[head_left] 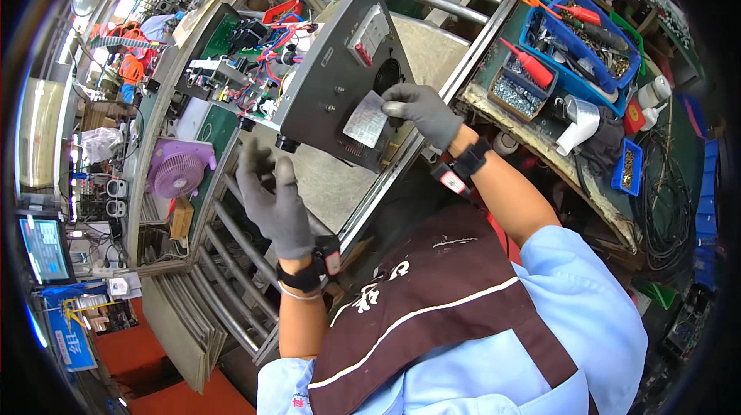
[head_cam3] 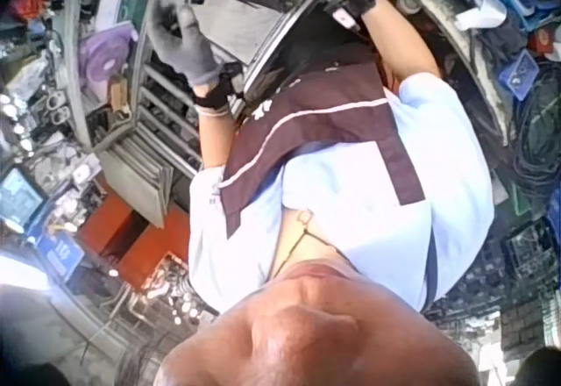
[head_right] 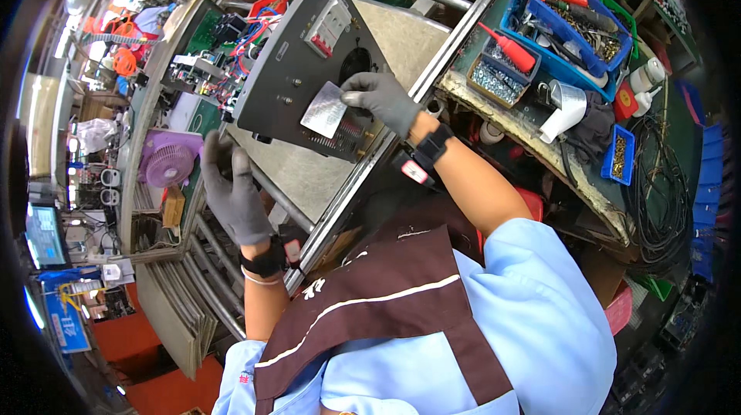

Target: Assemble and test internal components of a solar inverter or power supply unit.

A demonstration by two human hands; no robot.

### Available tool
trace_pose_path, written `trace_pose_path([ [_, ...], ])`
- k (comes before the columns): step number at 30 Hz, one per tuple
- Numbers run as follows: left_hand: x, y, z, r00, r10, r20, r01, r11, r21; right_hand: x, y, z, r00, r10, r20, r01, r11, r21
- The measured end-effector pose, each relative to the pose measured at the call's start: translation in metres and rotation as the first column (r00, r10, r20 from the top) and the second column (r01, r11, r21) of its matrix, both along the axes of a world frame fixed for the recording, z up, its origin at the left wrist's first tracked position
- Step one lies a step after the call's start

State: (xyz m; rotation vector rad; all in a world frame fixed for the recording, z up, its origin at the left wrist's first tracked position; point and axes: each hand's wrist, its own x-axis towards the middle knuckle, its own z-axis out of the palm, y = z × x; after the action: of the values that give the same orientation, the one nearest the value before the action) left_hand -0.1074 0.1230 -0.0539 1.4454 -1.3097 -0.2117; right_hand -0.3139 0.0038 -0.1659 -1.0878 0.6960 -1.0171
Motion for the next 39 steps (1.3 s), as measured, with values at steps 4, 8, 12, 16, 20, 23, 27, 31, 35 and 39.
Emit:
trace_pose_path([
  [4, 0.006, -0.017, 0.003, 0.933, -0.282, -0.223, 0.311, 0.944, 0.111, 0.019, -0.009, 0.002, 0.998, -0.007, -0.064, 0.003, 0.998, -0.058],
  [8, 0.017, -0.024, -0.009, 0.952, -0.276, -0.136, 0.295, 0.944, 0.147, 0.032, -0.013, 0.006, 0.998, -0.039, 0.049, 0.039, 0.999, 0.003],
  [12, 0.017, -0.025, -0.01, 0.942, -0.275, -0.195, 0.307, 0.939, 0.158, 0.035, -0.015, 0.006, 0.997, -0.01, 0.076, 0.003, 0.996, 0.087],
  [16, 0.015, -0.026, -0.006, 0.95, -0.276, -0.148, 0.299, 0.939, 0.167, 0.04, -0.02, 0.002, 0.998, -0.041, 0.053, 0.039, 0.998, 0.043],
  [20, 0.014, -0.025, -0.004, 0.959, -0.251, -0.135, 0.274, 0.943, 0.19, 0.045, -0.024, -0.004, 0.996, -0.089, 0.031, 0.089, 0.996, -0.004],
  [23, 0.016, -0.025, -0.005, 0.941, -0.286, -0.183, 0.318, 0.931, 0.177, 0.046, -0.021, -0.004, 0.995, -0.097, 0.012, 0.098, 0.995, -0.022],
  [27, 0.017, -0.025, -0.007, 0.948, -0.261, -0.183, 0.294, 0.937, 0.186, 0.048, -0.011, 0.001, 0.99, -0.14, 0.002, 0.14, 0.99, 0.003],
  [31, 0.017, -0.025, -0.008, 0.949, -0.262, -0.177, 0.293, 0.938, 0.184, 0.05, 0.0, 0.002, 0.98, -0.197, 0.012, 0.196, 0.98, 0.032],
  [35, 0.016, -0.025, -0.009, 0.944, -0.296, -0.148, 0.317, 0.938, 0.14, 0.052, 0.01, 0.004, 0.959, -0.272, -0.08, 0.271, 0.962, -0.028],
  [39, 0.016, -0.023, -0.004, 0.951, -0.268, -0.152, 0.294, 0.938, 0.185, 0.053, 0.016, 0.009, 0.948, -0.305, -0.092, 0.303, 0.952, -0.036],
])
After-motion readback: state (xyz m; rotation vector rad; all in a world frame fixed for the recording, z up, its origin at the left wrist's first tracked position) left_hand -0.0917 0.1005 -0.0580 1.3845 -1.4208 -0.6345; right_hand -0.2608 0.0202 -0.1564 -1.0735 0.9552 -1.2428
